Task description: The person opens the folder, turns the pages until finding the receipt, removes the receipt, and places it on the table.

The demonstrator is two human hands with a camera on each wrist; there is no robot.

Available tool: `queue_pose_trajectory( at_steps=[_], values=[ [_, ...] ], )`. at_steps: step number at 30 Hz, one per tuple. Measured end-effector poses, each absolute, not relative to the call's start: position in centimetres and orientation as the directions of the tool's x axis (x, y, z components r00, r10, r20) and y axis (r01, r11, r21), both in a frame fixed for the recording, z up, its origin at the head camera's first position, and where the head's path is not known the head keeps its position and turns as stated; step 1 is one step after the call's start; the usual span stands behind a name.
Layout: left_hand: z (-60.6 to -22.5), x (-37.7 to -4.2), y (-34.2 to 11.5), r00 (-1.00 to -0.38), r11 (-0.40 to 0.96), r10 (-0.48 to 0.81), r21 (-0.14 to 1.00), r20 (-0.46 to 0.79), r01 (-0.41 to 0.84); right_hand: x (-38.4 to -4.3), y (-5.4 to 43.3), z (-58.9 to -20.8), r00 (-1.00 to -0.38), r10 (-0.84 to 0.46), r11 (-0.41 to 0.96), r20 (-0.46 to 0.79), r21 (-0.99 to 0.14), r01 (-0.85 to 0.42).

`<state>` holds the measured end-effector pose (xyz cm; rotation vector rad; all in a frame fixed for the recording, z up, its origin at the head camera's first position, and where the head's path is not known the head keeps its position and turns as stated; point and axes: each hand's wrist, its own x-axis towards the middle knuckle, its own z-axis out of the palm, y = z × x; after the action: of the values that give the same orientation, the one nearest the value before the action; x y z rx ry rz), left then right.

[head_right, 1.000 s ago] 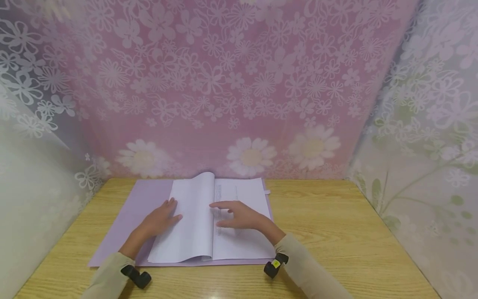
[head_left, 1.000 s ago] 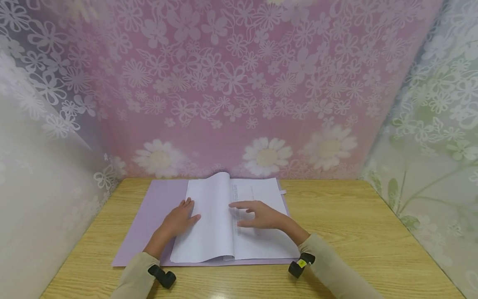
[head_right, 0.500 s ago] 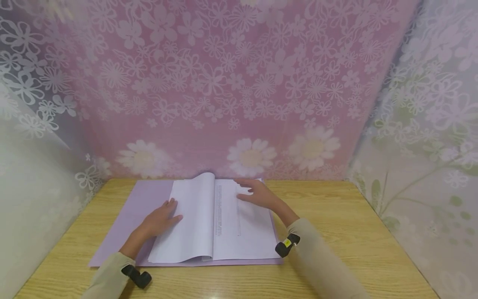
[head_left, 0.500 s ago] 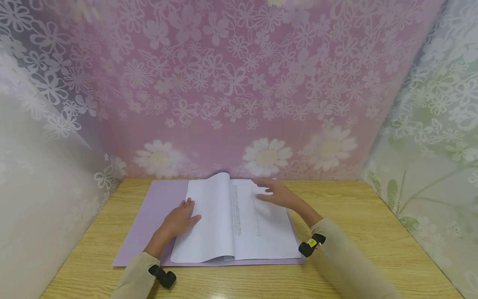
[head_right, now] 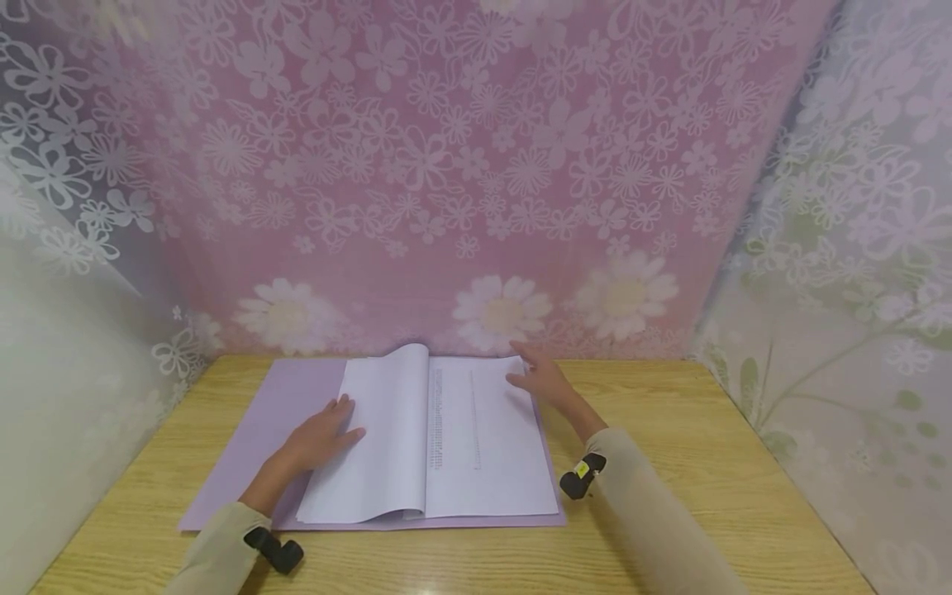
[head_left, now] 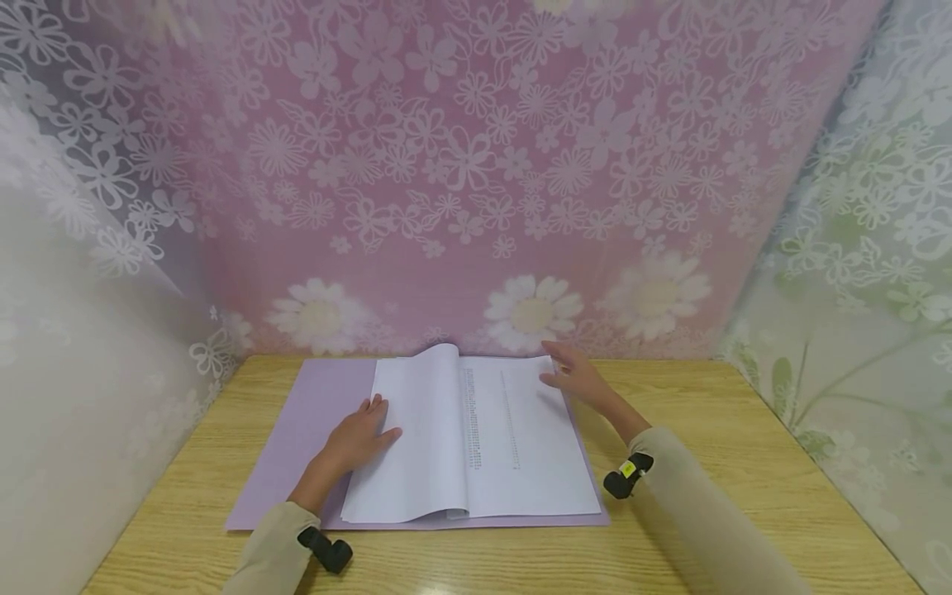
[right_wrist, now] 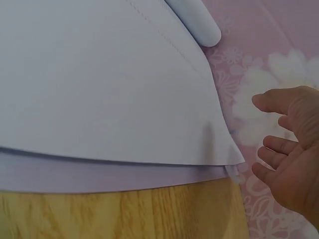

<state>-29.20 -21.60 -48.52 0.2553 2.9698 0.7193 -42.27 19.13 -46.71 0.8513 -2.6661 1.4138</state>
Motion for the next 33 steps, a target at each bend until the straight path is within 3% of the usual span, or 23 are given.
queue_pose_trajectory(
  at_steps=[14,33],
  values=[
    [-48.1,-29.0,-21.4,-0.985,0.880,0.172,0.455,-0.032,0.139,-42.9,19.7,-48.3,-0.913,-0.405,0.558,0.042,-0.780,-0.284],
    [-48.5,-29.4,-21.6,-0.983,0.884,0.181,0.442,-0.020,0.153,-42.9,19.9,-49.0,-0.899,-0.436,0.578,0.026,-0.758,-0.302]
  ],
)
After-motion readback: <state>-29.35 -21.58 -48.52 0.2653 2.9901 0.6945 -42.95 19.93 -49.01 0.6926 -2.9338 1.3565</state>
